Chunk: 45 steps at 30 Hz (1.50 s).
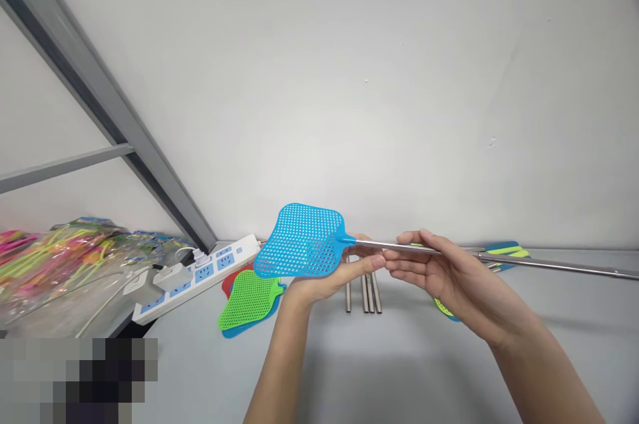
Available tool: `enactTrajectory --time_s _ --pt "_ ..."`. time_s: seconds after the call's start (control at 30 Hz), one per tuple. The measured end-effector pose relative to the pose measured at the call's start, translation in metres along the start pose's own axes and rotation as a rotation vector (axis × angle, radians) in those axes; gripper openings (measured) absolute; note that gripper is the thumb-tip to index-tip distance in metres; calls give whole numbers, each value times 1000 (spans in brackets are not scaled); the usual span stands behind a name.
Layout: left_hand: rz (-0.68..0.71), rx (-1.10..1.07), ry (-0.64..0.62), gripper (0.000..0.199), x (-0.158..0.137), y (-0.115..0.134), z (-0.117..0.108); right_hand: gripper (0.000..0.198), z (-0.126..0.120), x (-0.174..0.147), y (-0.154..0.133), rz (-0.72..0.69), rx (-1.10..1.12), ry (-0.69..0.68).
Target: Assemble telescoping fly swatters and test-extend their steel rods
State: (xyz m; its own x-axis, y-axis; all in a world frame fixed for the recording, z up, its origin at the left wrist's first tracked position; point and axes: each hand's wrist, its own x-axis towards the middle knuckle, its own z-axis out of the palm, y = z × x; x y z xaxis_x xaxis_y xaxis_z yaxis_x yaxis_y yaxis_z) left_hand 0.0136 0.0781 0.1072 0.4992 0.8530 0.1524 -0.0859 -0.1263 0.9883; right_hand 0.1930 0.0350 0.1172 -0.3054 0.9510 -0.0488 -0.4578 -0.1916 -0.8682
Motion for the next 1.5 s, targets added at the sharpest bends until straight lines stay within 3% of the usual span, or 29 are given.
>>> enactTrajectory --time_s 0.5,0.7,0.83,0.9,1.03,1.1,1.23,1.37,1.5 --pt "110 260 -12 13 4 7 0 39 4 1 6 46 47 -58" --pt "120 386 -44 21 6 6 -2 38 3 2 7 55 49 -48" --pt "86 341 -109 25 -2 14 -12 37 7 2 9 54 39 -46" --pt "54 267 -176 32 -11 19 -21 37 9 1 11 69 22 -45" --pt "43 128 -252 73 -30 23 -36 34 14 2 17 44 -1 4" --pt "70 -56 -208 78 -36 22 -41 31 18 3 21 -2 2 32" --pt "45 -407 61 39 -38 26 -44 27 28 7 27 -84 -7 103" --pt "-30 -564 172 29 -36 32 -46 23 27 8 26 -125 9 178" --pt "-35 -640 294 26 -39 34 -55 21 10 7 17 -177 98 349"
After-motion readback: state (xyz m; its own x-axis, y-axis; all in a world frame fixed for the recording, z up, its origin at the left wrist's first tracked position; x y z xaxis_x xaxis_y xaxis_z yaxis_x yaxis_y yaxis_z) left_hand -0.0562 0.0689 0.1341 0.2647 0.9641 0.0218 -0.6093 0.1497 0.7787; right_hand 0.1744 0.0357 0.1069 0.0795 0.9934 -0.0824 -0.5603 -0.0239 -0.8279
